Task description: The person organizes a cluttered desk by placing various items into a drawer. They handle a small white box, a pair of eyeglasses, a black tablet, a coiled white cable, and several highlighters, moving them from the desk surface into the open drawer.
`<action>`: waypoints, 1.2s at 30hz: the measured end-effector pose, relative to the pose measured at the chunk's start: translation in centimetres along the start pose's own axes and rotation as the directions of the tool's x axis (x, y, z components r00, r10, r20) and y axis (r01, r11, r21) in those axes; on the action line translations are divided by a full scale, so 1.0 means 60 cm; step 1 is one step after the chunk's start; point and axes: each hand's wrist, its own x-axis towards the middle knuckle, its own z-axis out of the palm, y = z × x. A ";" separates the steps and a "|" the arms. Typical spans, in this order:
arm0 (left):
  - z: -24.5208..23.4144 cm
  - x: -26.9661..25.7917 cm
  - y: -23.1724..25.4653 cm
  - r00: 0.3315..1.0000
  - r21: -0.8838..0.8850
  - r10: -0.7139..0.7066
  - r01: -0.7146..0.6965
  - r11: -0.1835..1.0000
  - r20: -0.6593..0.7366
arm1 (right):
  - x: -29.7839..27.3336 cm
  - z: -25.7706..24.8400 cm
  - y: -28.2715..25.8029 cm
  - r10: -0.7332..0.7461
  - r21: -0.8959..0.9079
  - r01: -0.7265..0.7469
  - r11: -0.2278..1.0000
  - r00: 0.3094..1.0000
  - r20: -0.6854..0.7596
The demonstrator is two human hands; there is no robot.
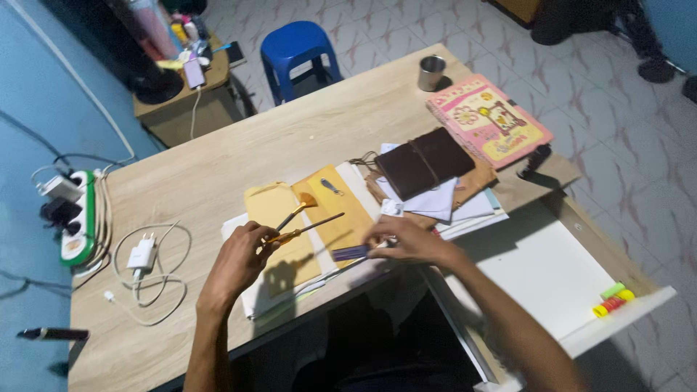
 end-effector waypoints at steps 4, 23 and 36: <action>0.030 0.015 0.111 0.993 -0.205 0.110 -0.097 0.974 0.052 | -0.162 -0.110 0.002 0.239 0.279 -0.223 0.934 0.971 -0.023; 0.674 0.066 0.592 0.802 -0.514 0.559 -0.396 0.761 0.210 | -0.665 -0.217 0.090 0.832 0.221 -0.876 0.428 0.287 -0.474; 0.665 0.031 0.620 0.761 -0.529 0.598 -0.409 0.744 0.253 | -0.643 -0.208 0.173 0.625 -0.177 -0.735 0.655 0.659 -0.419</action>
